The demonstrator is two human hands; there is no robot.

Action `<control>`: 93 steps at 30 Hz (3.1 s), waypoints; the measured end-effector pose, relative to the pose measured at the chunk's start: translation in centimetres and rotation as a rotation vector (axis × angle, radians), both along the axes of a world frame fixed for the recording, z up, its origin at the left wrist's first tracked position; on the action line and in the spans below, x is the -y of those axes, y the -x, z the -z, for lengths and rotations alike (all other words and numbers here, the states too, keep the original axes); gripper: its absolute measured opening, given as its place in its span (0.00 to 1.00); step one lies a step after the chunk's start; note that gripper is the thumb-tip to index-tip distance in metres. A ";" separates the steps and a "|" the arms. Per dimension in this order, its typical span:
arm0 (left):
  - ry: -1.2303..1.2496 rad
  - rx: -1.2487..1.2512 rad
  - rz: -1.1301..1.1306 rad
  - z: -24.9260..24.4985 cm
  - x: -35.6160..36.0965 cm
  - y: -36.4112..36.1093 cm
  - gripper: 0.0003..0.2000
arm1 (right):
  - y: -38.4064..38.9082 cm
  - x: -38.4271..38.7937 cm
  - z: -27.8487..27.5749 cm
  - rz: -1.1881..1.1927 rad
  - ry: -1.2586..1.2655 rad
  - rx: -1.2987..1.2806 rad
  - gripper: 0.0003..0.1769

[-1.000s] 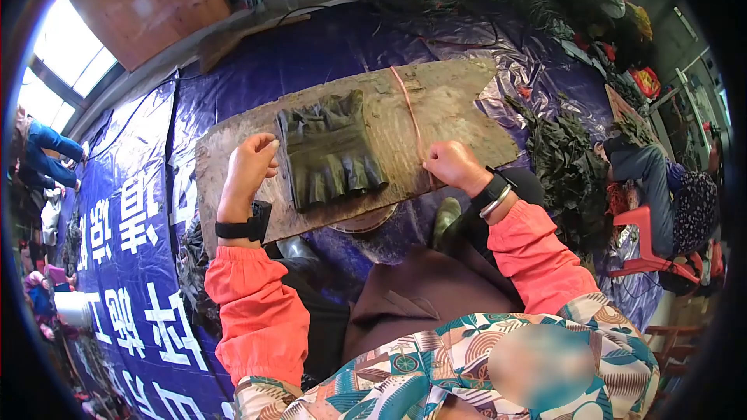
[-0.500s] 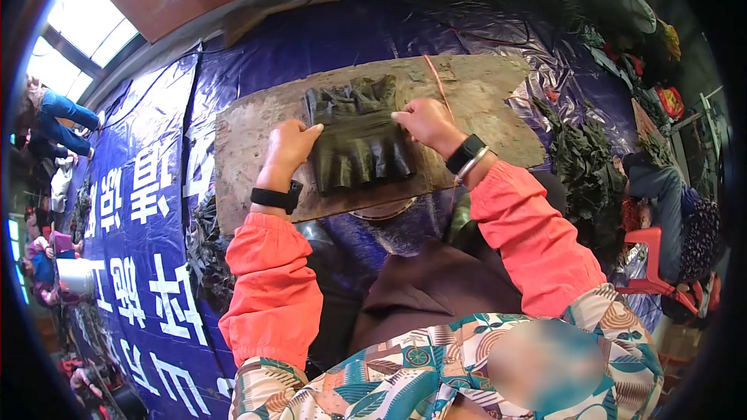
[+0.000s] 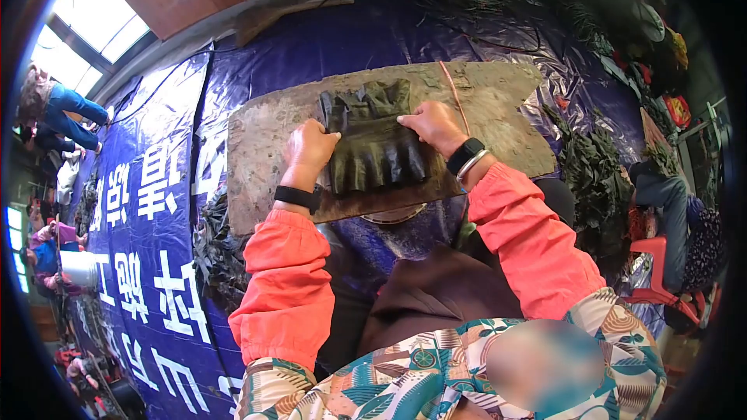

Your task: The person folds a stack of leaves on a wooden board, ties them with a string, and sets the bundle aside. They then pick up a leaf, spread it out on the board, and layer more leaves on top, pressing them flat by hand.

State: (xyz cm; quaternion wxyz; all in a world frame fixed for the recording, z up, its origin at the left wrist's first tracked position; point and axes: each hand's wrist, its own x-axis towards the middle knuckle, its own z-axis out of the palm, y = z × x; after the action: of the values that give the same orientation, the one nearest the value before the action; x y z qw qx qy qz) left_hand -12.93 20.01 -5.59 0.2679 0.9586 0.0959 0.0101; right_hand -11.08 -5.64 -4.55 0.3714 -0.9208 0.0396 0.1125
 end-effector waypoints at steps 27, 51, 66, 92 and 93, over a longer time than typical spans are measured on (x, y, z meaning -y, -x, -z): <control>0.966 -0.058 0.352 -8.3 8.8 2.5 0.09 | 3.8 11.2 -10.3 -0.011 -0.522 0.198 0.08; 0.407 -0.061 0.260 0.2 16.8 -5.5 0.10 | -0.1 17.4 1.2 0.141 -0.011 0.362 0.15; 0.447 -0.023 0.253 0.9 16.8 -5.5 0.14 | 13.0 11.4 -0.5 -0.864 0.310 0.793 0.04; 0.183 -0.054 0.555 -7.2 15.7 -7.1 0.14 | 4.0 13.5 -3.7 0.064 -0.868 -0.063 0.05; 0.173 -0.047 0.559 -7.1 16.0 -7.8 0.14 | 4.0 13.4 -3.6 0.098 -0.961 -0.146 0.05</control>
State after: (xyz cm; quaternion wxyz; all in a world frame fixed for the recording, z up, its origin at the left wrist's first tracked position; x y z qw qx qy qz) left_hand -5.17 4.01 1.47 0.3388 0.9214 -0.1653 -0.0947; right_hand -15.09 -19.06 -1.00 0.7554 -0.6320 0.0525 0.1649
